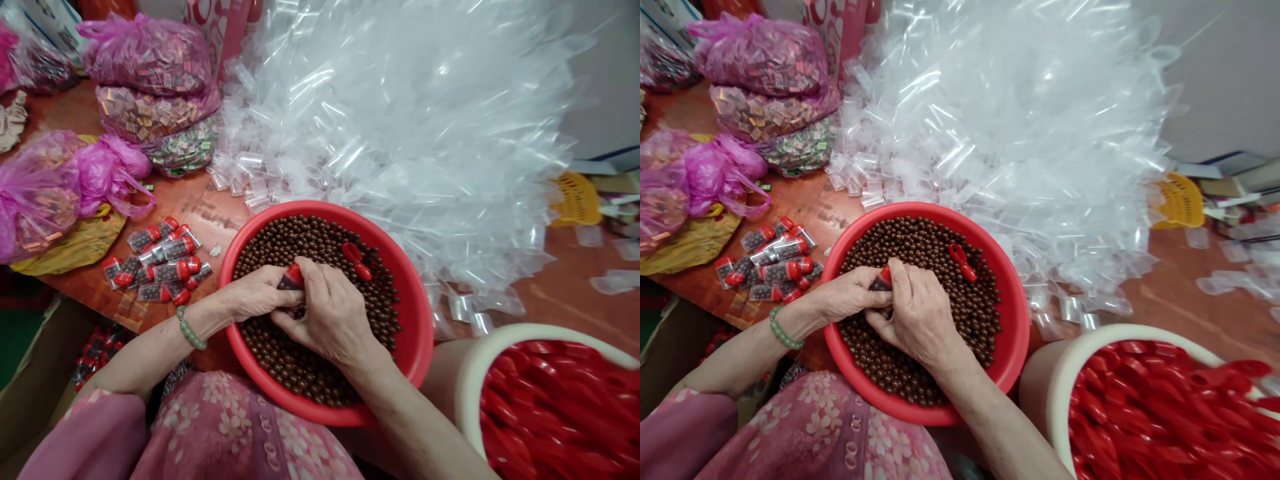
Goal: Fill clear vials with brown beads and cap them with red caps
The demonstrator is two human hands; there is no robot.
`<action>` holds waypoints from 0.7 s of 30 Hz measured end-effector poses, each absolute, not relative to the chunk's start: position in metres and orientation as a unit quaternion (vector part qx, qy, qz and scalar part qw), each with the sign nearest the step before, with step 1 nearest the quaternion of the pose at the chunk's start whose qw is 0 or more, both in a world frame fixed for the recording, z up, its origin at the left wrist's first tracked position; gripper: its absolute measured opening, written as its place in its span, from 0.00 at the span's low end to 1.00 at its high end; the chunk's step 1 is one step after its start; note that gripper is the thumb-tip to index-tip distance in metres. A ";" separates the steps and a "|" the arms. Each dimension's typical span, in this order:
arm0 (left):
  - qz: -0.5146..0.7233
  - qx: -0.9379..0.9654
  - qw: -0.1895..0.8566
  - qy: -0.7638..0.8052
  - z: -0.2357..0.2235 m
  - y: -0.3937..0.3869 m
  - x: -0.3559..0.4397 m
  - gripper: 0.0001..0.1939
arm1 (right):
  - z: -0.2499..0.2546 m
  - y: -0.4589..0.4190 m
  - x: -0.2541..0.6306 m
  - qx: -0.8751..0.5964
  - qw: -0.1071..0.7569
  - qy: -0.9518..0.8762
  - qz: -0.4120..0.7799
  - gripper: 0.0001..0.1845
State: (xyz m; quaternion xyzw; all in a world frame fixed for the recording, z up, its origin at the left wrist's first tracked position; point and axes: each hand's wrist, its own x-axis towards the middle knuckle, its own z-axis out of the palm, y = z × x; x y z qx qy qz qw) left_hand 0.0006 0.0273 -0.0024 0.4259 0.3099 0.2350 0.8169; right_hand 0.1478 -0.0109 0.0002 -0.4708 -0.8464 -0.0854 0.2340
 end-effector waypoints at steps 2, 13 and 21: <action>0.232 0.423 0.820 0.306 -0.004 0.028 0.000 0.19 | -0.003 -0.011 0.148 -0.470 0.234 -0.846 -0.093 0.32; 0.267 0.385 0.830 0.302 0.000 0.029 -0.001 0.22 | 0.004 -0.006 0.151 -0.487 0.242 -0.838 0.041 0.33; 0.241 0.301 0.892 0.236 0.000 0.038 -0.004 0.24 | 0.014 -0.003 0.158 -0.482 0.304 -0.806 0.157 0.43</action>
